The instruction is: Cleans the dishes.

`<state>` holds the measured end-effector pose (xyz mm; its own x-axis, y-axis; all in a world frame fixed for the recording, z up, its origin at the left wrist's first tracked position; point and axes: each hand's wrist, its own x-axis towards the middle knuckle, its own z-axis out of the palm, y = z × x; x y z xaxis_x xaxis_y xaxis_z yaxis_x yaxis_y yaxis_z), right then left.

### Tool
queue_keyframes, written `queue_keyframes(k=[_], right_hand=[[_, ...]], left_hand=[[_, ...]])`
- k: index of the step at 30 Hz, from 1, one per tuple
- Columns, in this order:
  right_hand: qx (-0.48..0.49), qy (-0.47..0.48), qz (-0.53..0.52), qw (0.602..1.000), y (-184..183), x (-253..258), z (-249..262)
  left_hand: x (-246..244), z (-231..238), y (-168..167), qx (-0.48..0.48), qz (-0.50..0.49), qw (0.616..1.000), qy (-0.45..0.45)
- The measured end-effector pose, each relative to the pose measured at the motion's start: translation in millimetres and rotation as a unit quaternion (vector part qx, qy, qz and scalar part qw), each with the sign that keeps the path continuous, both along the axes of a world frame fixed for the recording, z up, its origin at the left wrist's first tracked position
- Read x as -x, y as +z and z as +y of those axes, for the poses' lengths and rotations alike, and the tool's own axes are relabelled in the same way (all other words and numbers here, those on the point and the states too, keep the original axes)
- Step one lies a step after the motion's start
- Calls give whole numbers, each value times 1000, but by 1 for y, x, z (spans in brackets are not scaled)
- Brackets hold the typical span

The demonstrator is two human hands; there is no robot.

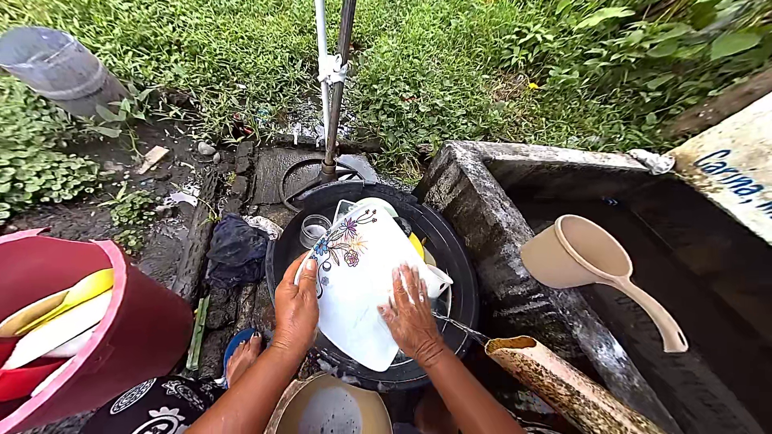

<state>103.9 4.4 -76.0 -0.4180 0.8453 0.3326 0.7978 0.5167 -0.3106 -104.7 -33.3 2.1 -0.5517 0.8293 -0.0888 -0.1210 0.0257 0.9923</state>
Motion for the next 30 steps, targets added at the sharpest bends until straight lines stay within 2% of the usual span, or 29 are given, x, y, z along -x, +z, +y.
queue_keyframes(k=[3, 6, 9, 12, 15, 19, 21, 24, 27, 30], right_hand=[[17, 58, 50, 997, 6, 44, -44], [-25, 184, 73, 980, 19, 63, -61], [-126, 260, 40, 956, 4, 30, -48], [-183, 277, -35, 943, -7, -22, -22], [-230, 258, -91, 934, 2, -60, 7], [-219, 222, -96, 945, 30, -78, 20], [-163, 211, -48, 963, 49, -75, 11], [-37, 231, 85, 969, 81, -69, -7], [140, 214, 269, 928, 113, -63, -19], [200, 58, 477, 854, 124, -55, -16]], left_hand=[[-5, 5, -2, 5, -16, 1000, 17], [-1, 7, -1, 4, -16, 1000, 25], [5, 5, 1, 0, -23, 1000, 13], [13, 2, 5, 20, -8, 999, -45], [22, 1, 12, 56, -7, 990, -132], [36, 5, 27, 145, -87, 968, -188], [41, 7, 35, 173, -140, 959, -178], [53, 8, 36, 98, -229, 950, -186], [52, 12, 27, 22, -251, 953, -166], [39, 9, 24, -16, -228, 956, -186]])
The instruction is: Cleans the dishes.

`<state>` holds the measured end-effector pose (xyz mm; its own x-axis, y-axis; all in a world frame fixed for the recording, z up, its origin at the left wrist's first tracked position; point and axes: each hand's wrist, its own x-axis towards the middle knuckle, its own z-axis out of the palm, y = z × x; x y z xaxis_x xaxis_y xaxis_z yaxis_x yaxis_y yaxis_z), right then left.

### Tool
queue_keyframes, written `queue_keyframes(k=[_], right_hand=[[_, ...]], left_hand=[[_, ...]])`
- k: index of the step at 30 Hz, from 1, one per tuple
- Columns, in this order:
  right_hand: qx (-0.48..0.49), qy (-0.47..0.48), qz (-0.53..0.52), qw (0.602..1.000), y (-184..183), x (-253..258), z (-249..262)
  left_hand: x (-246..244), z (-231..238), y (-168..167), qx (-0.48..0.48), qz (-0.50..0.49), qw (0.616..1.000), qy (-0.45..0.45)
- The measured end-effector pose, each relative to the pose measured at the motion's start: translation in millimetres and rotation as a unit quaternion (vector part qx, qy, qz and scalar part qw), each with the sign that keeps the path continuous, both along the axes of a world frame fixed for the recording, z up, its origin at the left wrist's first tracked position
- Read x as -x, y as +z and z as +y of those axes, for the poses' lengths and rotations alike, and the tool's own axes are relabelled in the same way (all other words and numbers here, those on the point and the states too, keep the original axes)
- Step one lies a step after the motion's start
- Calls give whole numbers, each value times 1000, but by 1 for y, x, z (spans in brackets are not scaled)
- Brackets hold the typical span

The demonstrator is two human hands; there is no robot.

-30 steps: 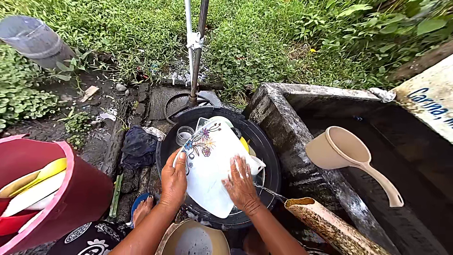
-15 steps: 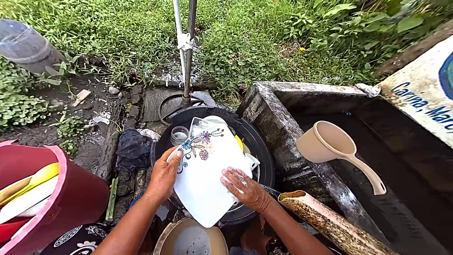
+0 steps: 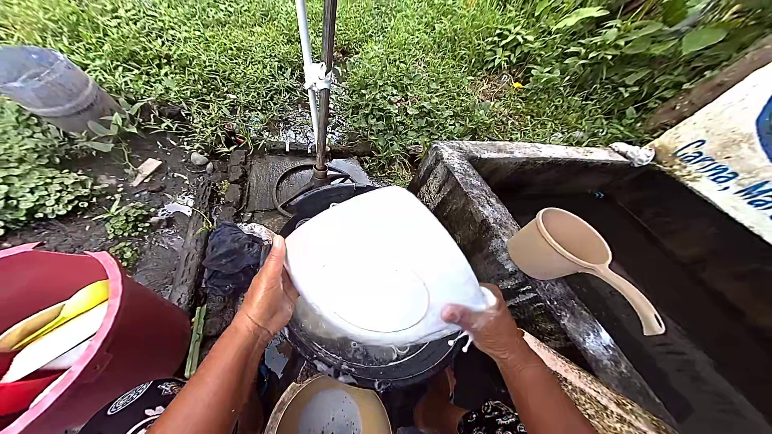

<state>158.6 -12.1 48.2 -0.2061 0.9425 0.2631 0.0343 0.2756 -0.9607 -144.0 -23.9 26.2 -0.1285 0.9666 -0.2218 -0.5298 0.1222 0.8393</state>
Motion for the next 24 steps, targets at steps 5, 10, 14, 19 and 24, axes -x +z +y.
queue_keyframes(k=[5, 10, 14, 19, 24], right_hand=[[137, -343, 107, 923, 7, 29, 41], [-85, -443, -76, 889, -45, 46, 56], [-325, -212, -231, 892, -82, 93, 13], [-463, -60, -250, 848, -65, 127, 26], [-277, -168, -291, 900, -48, 92, 81]], left_hand=[[-24, -17, 7, -79, -219, 970, -63], [-34, -17, 8, -122, -265, 954, -65], [-43, -13, 7, -82, -225, 971, 16], [-46, -18, 6, -37, -159, 987, -3], [-42, -22, 11, -51, -173, 984, -5]])
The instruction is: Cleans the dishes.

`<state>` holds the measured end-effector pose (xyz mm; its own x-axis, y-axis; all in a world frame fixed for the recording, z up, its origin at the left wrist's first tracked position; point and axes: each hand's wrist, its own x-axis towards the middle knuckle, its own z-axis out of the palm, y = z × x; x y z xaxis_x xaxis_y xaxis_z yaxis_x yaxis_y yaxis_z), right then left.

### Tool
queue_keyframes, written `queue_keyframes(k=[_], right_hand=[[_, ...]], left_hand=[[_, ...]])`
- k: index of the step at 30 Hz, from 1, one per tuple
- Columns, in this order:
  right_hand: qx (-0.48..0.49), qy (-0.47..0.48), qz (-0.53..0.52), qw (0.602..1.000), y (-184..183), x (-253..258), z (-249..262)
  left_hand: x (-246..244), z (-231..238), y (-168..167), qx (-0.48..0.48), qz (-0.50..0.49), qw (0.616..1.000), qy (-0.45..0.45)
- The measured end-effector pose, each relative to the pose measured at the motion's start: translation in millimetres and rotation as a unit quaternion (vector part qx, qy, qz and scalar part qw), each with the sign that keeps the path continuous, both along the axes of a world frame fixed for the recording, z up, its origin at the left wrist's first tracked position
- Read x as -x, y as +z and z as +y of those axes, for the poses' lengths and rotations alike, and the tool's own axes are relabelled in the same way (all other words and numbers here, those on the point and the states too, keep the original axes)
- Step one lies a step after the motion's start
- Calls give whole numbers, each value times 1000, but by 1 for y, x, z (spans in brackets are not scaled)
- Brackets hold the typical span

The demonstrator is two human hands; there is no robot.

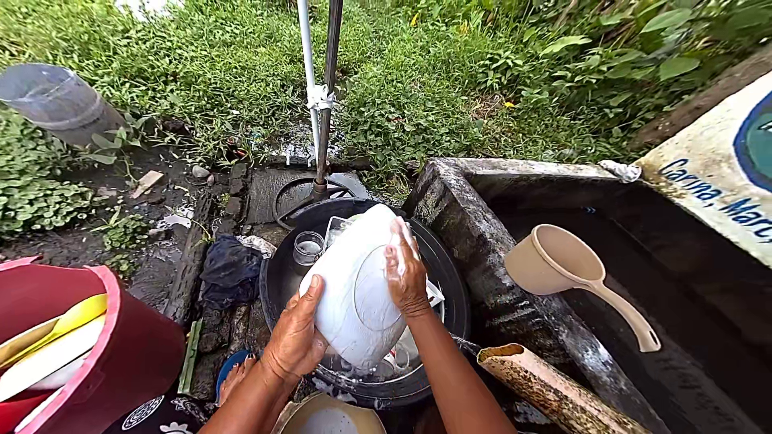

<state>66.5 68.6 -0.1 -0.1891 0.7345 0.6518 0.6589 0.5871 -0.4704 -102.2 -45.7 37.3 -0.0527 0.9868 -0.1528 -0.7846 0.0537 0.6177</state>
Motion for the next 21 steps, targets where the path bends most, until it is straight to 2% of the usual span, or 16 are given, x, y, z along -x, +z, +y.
queue_keyframes(k=[3, 4, 6, 8, 10, 12, 14, 17, 19, 20, 21], right_hand=[[125, -96, 65, 985, -14, -9, -17], [127, -97, 72, 985, -24, -6, -31], [55, -41, 53, 996, -48, 8, -63], [-40, 48, 18, 998, -51, 29, -89], [-123, 105, -25, 987, -36, 48, -90], [-159, 124, -41, 978, -13, 59, -70], [-126, 113, -44, 985, 12, 57, -40], [19, 38, -13, 999, 40, 31, 8], [116, -42, 17, 992, 49, 15, 25], [136, -77, 26, 987, 50, 14, 24], [113, -86, 29, 989, 46, 18, 17]], left_hand=[[3, 3, 1, -18, 1, 999, 35], [3, 5, 2, -13, 0, 999, 49], [1, 8, 2, 8, -2, 998, 68], [-2, 8, -1, 17, -1, 998, 53], [-8, 6, -4, 20, 10, 999, 28], [-11, 5, -4, 8, 25, 1000, 1], [-10, 2, -4, -5, 29, 999, -24], [-10, -4, 1, 4, 38, 998, -43], [-9, -6, 2, 3, 41, 998, -50], [-9, -6, 2, 4, 44, 998, -52], [-9, -5, 2, 6, 45, 998, -52]])
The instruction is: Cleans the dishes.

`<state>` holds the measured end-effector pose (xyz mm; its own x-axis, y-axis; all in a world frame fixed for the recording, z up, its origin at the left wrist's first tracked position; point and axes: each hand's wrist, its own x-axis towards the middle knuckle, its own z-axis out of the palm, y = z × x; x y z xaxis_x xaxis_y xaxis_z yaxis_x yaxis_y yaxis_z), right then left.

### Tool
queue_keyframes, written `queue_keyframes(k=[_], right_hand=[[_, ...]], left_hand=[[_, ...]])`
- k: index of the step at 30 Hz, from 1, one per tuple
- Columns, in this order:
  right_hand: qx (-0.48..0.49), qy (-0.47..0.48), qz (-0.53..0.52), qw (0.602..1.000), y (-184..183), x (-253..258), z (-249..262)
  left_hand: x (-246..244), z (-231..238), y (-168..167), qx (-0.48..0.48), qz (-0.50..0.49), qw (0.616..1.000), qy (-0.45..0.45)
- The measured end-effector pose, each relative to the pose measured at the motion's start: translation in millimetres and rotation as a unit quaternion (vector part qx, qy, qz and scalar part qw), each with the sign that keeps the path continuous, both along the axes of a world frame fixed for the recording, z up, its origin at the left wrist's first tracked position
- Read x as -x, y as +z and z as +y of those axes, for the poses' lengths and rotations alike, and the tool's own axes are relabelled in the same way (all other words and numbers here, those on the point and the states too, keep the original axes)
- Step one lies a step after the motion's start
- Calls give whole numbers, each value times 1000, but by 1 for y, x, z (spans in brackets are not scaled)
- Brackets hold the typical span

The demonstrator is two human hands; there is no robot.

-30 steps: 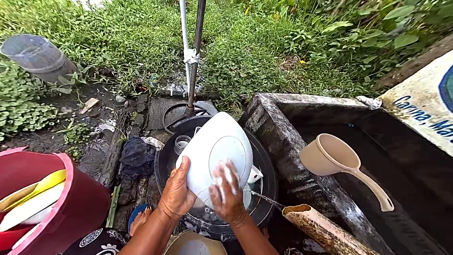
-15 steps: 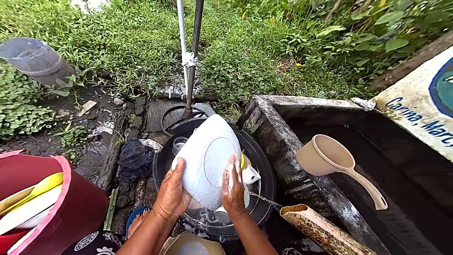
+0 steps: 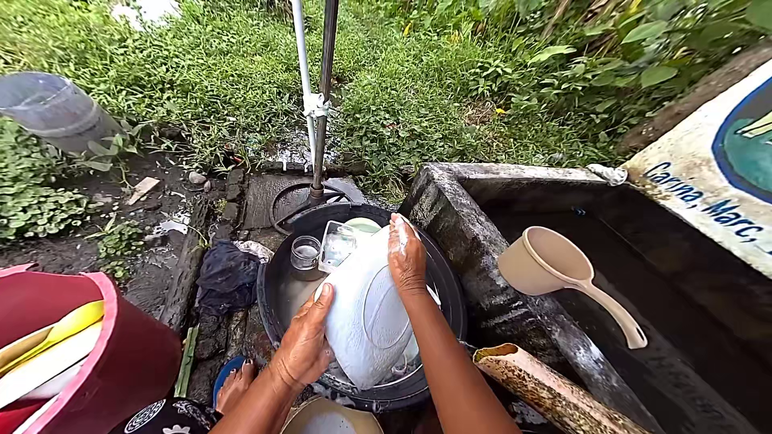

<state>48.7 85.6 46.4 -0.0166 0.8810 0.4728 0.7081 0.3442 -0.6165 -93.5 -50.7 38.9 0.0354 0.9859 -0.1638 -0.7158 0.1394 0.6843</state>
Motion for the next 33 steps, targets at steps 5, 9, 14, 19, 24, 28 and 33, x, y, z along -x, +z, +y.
queue_keyframes(k=[5, 9, 14, 19, 24, 28, 33], right_hand=[[-235, 171, -27, 956, -51, 45, -76], [-202, 179, -21, 963, -83, 14, -76], [-52, 15, -14, 998, -48, -22, -31], [-132, 92, -61, 985, -33, 34, -68], [-298, 185, -104, 931, -96, 24, -109], [-159, 66, 85, 981, -112, -19, -86], [-23, -57, 81, 995, -56, -56, -33]], left_hand=[[7, 11, -6, -21, -26, 997, 62], [20, 9, -1, -18, -34, 995, 98], [9, 4, -2, 0, -24, 999, 42], [2, 10, -3, 11, -33, 998, 60], [20, 18, 5, -8, -86, 982, 167], [26, 13, 8, -19, -88, 983, 161], [21, 5, 2, -17, -39, 998, 39]])
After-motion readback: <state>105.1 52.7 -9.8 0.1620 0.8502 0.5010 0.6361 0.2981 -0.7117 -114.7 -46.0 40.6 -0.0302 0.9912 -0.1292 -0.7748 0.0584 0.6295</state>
